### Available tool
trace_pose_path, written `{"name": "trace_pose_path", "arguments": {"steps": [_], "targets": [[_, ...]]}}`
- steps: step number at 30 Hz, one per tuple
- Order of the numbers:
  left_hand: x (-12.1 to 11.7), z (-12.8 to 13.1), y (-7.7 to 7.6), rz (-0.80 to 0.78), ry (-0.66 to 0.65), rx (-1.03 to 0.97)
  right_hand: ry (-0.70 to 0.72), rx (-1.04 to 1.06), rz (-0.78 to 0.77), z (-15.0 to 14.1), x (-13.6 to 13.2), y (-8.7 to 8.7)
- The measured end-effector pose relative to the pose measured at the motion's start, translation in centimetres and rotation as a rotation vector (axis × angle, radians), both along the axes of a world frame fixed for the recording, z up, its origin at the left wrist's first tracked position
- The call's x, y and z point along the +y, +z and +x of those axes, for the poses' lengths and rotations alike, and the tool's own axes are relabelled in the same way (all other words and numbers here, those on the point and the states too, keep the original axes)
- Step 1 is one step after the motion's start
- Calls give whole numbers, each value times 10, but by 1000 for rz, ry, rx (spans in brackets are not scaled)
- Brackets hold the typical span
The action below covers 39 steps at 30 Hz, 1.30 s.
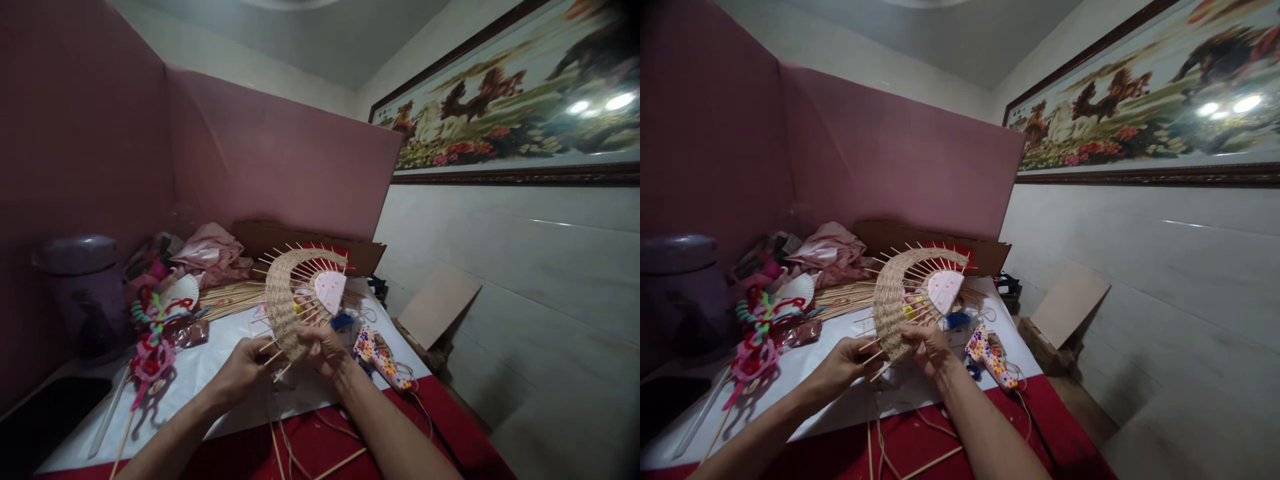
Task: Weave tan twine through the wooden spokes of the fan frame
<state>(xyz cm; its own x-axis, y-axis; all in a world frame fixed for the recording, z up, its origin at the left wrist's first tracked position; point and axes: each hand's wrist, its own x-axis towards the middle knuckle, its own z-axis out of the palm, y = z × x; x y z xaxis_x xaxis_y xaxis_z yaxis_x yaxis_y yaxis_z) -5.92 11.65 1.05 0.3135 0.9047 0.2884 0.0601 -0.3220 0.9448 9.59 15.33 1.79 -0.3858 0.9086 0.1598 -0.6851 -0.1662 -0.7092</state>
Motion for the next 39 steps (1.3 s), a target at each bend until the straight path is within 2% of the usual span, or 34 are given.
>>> {"name": "trace_pose_path", "arguments": {"steps": [4, 8, 11, 19, 23, 39], "targets": [[2, -2, 0, 132, 120, 145, 19, 7, 8, 2, 1, -1], [3, -7, 0, 166, 345, 234, 14, -6, 13, 3, 4, -2], [2, -10, 0, 184, 429, 307, -24, -3, 5, 5, 8, -2], [-7, -12, 7, 289, 527, 506, -80, -11, 1, 9, 15, -5], [-8, -12, 6, 344, 547, 569, -85, -37, -2, 10, 14, -3], [1, -13, -3, 337, 551, 428, -69, -20, -7, 10, 15, -4]]}}
